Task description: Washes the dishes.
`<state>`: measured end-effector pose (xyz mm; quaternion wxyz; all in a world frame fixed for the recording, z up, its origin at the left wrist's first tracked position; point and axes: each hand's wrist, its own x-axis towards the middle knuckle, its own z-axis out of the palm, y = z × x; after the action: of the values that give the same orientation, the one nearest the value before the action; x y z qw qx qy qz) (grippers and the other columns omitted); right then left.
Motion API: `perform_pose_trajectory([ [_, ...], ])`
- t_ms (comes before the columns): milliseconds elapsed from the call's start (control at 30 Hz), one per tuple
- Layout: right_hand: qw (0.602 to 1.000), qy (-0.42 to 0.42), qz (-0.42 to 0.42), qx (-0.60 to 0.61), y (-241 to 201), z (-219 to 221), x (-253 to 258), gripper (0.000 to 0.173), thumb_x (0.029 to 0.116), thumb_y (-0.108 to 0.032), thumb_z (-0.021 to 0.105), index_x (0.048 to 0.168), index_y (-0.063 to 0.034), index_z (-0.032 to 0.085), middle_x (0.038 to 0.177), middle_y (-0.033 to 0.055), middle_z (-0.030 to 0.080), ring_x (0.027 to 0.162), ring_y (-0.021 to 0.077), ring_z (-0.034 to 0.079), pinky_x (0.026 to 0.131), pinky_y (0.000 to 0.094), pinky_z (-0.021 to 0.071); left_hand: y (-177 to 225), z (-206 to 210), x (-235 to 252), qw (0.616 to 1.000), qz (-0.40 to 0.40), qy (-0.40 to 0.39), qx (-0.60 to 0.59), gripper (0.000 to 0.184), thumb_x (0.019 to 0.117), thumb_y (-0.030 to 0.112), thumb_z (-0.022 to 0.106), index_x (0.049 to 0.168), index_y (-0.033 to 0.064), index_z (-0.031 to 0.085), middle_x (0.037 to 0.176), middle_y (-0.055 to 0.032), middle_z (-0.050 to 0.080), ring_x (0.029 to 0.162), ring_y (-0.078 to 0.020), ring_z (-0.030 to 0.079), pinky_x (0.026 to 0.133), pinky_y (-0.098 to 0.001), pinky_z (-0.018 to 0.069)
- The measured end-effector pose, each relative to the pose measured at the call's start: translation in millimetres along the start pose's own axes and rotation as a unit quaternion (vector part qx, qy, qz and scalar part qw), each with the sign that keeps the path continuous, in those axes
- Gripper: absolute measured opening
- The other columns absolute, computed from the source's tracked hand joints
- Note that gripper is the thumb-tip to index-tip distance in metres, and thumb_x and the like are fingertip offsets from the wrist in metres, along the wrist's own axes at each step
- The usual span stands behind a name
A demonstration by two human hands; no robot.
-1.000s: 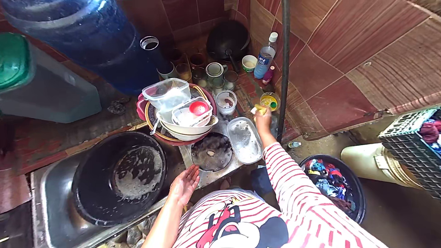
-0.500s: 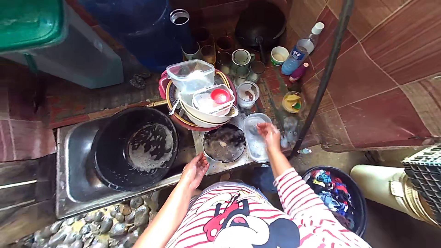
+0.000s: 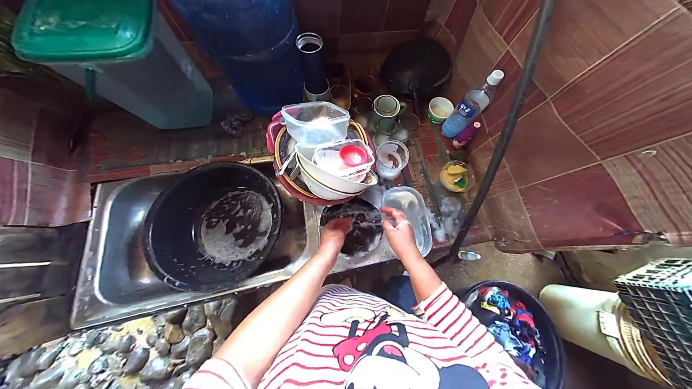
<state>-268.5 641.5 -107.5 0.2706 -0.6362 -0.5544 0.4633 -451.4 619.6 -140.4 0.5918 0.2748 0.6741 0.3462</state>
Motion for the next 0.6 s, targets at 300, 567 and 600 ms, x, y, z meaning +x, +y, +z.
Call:
perform_pose_trajectory([
  [300,0.99,-0.03,0.002,-0.14,39,3,-43,0.034,0.105,-0.015,0.049,0.127,0.0042,0.065,0.112,0.0188,0.073,0.098,0.0264,0.073,0.092,0.0427,0.0593,-45,-38,13,0.991,-0.033,0.111,0.064,0.046,0.098,0.007,0.06,0.142,-0.0042,0.051,0.141,-0.0267,0.054,0.133,-0.0354,0.051,0.111,-0.0486,0.0417],
  [567,0.968,-0.066,0.106,-0.216,23,63,-37,0.101,0.0963,-0.034,0.068,0.158,0.0126,0.003,0.163,0.036,0.02,0.151,0.0416,0.031,0.124,0.0432,0.0295,-43,-55,27,0.993,-0.047,0.077,0.069,0.042,0.1028,0.015,0.058,0.141,-0.0019,0.052,0.134,-0.0232,0.06,0.118,-0.029,0.061,0.1,-0.0439,0.0486],
  [600,0.968,-0.062,0.117,-0.214,24,64,-33,0.101,0.0962,-0.035,0.068,0.159,0.0122,0.004,0.163,0.036,0.019,0.151,0.0422,0.03,0.124,0.0438,0.029,-44,-56,28,0.994,-0.044,0.075,0.067,0.043,0.103,0.014,0.057,0.142,-0.0024,0.05,0.134,-0.0235,0.06,0.117,-0.0287,0.061,0.099,-0.0431,0.0489],
])
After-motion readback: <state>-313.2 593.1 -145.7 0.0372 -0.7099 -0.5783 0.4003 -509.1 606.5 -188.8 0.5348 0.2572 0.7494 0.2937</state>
